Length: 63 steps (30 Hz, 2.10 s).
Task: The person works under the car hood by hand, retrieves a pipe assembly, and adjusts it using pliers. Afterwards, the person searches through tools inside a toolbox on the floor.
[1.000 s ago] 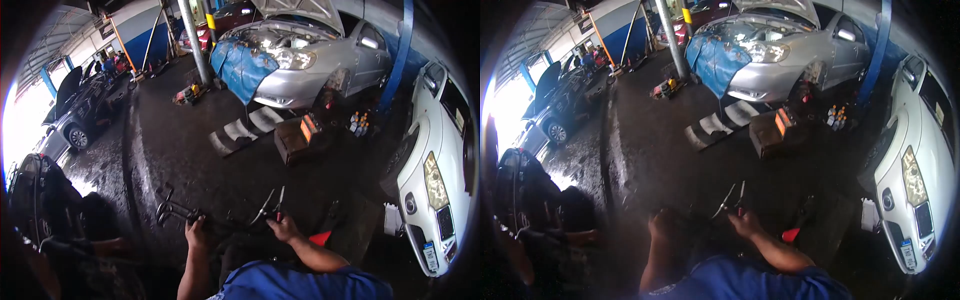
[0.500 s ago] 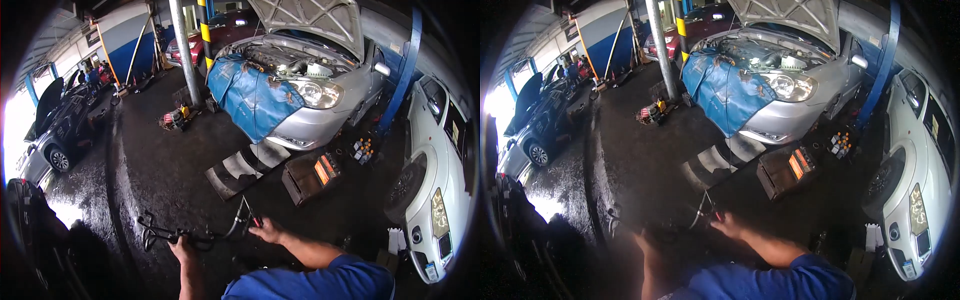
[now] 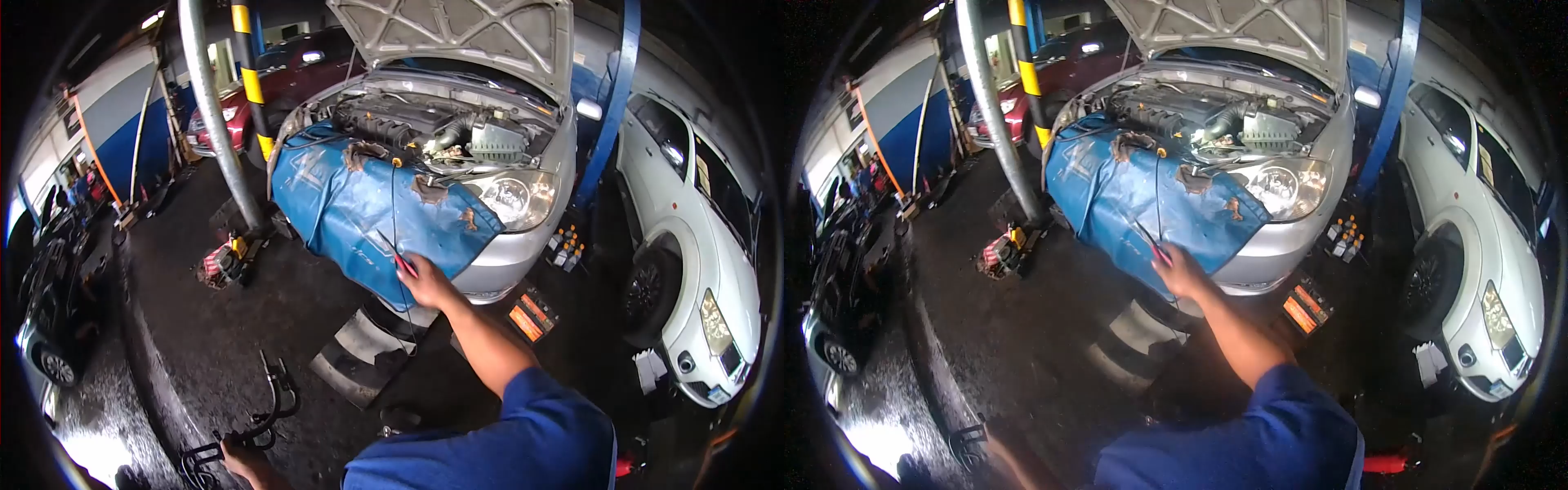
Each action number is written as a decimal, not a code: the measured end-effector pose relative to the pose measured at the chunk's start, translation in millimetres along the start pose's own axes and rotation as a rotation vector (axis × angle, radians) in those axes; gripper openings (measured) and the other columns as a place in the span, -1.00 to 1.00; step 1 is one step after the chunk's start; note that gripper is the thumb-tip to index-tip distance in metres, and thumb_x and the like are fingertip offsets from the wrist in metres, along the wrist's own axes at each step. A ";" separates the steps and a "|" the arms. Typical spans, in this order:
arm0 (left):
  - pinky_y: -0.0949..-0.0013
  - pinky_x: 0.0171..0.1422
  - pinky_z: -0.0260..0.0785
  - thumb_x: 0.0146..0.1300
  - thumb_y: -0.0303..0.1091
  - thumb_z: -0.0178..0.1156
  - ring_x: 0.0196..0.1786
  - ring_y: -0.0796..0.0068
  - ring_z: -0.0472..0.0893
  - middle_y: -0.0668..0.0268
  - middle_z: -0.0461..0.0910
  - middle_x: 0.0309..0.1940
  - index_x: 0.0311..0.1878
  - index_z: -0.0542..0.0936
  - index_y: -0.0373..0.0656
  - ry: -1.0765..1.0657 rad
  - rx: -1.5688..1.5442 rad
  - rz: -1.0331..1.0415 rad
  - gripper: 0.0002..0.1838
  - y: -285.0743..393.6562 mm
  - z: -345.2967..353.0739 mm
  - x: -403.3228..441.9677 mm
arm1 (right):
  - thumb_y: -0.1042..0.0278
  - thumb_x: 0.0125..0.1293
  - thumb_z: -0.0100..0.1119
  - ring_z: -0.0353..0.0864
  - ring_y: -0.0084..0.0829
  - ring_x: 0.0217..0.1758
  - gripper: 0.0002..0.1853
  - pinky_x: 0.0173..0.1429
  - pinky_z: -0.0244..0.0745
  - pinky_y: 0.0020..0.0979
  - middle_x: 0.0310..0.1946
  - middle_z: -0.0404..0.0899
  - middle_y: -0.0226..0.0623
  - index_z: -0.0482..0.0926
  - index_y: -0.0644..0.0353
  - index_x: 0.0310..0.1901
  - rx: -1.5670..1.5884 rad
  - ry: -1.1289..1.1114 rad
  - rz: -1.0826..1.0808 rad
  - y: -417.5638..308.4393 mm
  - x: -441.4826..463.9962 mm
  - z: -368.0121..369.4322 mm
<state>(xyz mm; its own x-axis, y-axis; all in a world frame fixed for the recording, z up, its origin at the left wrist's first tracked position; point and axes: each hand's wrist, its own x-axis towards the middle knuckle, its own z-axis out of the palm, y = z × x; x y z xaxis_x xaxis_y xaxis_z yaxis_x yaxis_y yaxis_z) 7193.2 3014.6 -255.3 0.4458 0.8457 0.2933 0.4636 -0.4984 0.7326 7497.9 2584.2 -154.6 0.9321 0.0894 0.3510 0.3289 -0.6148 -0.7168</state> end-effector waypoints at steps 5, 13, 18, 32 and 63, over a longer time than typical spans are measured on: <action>0.29 -0.29 0.48 0.08 -0.41 0.16 -0.34 0.23 0.63 0.08 0.60 -0.39 -0.36 0.57 -0.29 0.064 0.372 0.161 -0.87 15.2 55.4 111.7 | 0.15 0.22 0.08 0.51 0.08 -0.17 -0.70 -0.05 0.42 -0.06 -0.31 0.52 0.10 0.46 0.19 -0.15 -0.261 0.074 -0.058 -8.4 190.6 52.4; 0.31 -0.44 0.36 0.17 -0.27 0.09 -0.57 0.36 0.42 0.22 0.44 -0.62 -0.59 0.45 -0.24 0.140 -1.054 -0.591 -0.71 64.9 152.6 294.1 | 0.08 0.26 -0.03 0.55 -0.03 -0.06 -0.63 0.02 0.45 -0.12 -0.17 0.58 -0.01 0.49 0.21 -0.10 -0.717 0.174 0.163 -15.6 390.5 86.0; 0.22 -0.40 0.42 0.12 -0.17 0.23 -0.53 0.32 0.46 0.19 0.47 -0.60 -0.53 0.51 -0.20 0.026 -1.146 -0.745 -0.71 52.2 227.1 445.4 | 0.09 0.26 -0.04 0.55 -0.12 -0.01 -0.66 0.09 0.43 -0.21 -0.14 0.60 -0.13 0.52 0.11 -0.06 -0.830 0.254 0.408 25.3 452.2 116.3; 0.11 -0.12 0.38 0.12 -0.43 0.10 -0.25 0.27 0.50 0.17 0.50 -0.36 -0.26 0.47 -0.31 -0.092 -1.254 -0.888 -0.84 51.6 392.9 712.6 | 0.11 0.23 -0.09 0.54 0.09 -0.08 -0.60 0.05 0.42 -0.11 -0.15 0.59 -0.01 0.55 0.15 -0.04 -1.619 -0.047 0.297 149.6 480.5 69.2; 0.28 -0.30 0.43 0.08 -0.50 0.09 -0.35 0.29 0.53 0.22 0.54 -0.40 -0.44 0.53 -0.24 -0.524 -0.338 -0.170 -0.95 110.7 961.2 1050.6 | -0.03 0.20 0.12 0.41 -0.16 0.19 -0.44 0.23 0.31 -0.26 0.08 0.44 -0.02 0.43 0.22 0.10 -0.231 -0.692 0.977 250.0 884.7 1007.5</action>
<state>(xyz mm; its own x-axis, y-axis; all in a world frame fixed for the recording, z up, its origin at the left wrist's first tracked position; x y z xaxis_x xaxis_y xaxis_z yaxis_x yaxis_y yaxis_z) 8448.9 3664.7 -456.6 0.7420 0.6595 -0.1203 0.3321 -0.2057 0.9206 8557.6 3299.1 -630.2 0.6793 -0.1335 -0.7216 -0.5252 -0.7752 -0.3510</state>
